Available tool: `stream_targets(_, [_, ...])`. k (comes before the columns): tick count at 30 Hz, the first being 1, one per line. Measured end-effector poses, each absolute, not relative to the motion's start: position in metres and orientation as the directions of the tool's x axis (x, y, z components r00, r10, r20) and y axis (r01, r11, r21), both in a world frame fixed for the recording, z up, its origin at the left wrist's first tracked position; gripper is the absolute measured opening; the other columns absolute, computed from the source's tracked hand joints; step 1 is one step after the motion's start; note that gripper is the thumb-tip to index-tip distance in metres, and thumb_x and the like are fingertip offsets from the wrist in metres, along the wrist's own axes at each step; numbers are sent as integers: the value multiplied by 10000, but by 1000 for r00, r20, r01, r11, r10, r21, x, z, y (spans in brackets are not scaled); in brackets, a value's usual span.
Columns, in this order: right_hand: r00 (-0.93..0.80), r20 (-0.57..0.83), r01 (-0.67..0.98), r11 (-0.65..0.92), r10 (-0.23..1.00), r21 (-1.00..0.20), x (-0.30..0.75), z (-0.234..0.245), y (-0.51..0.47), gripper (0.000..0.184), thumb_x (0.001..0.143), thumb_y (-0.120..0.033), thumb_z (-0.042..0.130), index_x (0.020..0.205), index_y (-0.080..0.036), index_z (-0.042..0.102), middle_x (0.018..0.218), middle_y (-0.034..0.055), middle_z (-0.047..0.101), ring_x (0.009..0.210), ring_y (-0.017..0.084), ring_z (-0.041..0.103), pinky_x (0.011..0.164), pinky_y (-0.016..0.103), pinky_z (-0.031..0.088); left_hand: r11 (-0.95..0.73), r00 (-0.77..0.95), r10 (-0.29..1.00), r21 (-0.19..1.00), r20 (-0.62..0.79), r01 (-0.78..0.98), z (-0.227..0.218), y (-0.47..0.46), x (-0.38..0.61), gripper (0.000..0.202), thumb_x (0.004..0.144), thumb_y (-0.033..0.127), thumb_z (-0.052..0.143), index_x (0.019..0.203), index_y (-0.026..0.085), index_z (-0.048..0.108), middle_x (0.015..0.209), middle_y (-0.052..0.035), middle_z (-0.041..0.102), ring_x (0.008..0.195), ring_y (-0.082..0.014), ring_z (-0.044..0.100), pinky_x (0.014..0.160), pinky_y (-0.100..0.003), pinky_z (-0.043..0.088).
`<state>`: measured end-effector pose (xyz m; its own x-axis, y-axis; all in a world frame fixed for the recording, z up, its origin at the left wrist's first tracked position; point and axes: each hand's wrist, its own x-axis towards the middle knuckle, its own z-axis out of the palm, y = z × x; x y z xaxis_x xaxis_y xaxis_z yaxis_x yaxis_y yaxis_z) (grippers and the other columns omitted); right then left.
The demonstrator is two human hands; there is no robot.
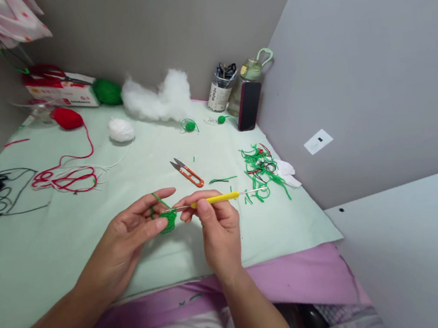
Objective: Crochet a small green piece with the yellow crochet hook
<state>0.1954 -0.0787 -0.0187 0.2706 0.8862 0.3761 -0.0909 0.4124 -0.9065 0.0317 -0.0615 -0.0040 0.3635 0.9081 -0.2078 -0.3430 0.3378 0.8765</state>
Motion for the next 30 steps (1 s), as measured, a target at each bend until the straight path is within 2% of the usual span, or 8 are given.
stream_targets(7, [229,399,-80,426,888,-901,197,-14,-86,218,1076,-336,576,972,-224,731,885,32,799,691,136,719,662,283,619,286,335,925,909,-179,-304,-4,-63,30,326,873,293,845,1191,365,844,909,2,630,869,-160,533,834,-278,451])
stream_targets(12, [205,520,156,497,829,-854,196,-12,-95,202,1076,-236,564,1038,-242,762,931,29,798,751,141,736,694,290,631,215,275,950,951,-150,-221,-4,-64,29,331,875,265,837,1192,362,844,892,7,639,837,-159,525,822,-286,440])
stream_targets(18, [138,703,270,657,697,-704,195,-17,-93,222,1071,-170,529,1114,-242,734,945,40,794,823,170,754,709,323,637,103,168,982,988,-82,-118,-1,-67,32,344,847,186,818,1148,349,854,832,28,632,742,-137,499,773,-279,440])
stream_targets(21, [31,777,421,696,629,-581,194,-23,-91,228,1063,-160,531,1161,-245,718,954,56,803,879,208,776,740,369,648,90,112,991,989,-76,-116,-3,-67,35,354,816,160,824,1130,321,856,824,33,633,730,-129,505,763,-270,449])
stream_targets(24, [-68,825,607,679,561,-412,191,-29,-93,258,1026,-131,596,1211,-246,735,1038,81,802,916,208,769,747,351,649,171,166,977,956,-134,-236,-4,-67,36,448,814,198,850,1249,302,816,815,34,640,757,-126,541,760,-250,456])
stream_targets(26, [-86,854,678,658,512,-326,190,-31,-94,292,995,-101,643,1220,-248,759,1097,95,786,971,208,759,771,336,647,323,291,930,875,-224,-360,-3,-66,35,516,812,257,874,1320,274,783,772,43,622,682,-101,501,713,-232,451])
stream_targets(28, [-43,852,642,668,522,-377,190,-30,-94,287,1001,-108,636,1206,-255,774,1080,91,781,977,211,752,777,343,644,475,414,861,762,-296,-441,-1,-64,33,511,807,289,890,1305,227,792,667,79,545,557,-60,358,713,-227,466])
stream_targets(30, [92,779,483,657,620,-579,191,-25,-93,256,1037,-149,584,1153,-263,781,986,67,783,866,196,738,717,345,632,541,471,823,692,-318,-478,1,-62,29,440,818,274,886,1246,197,822,561,125,420,501,-41,220,786,-248,506])
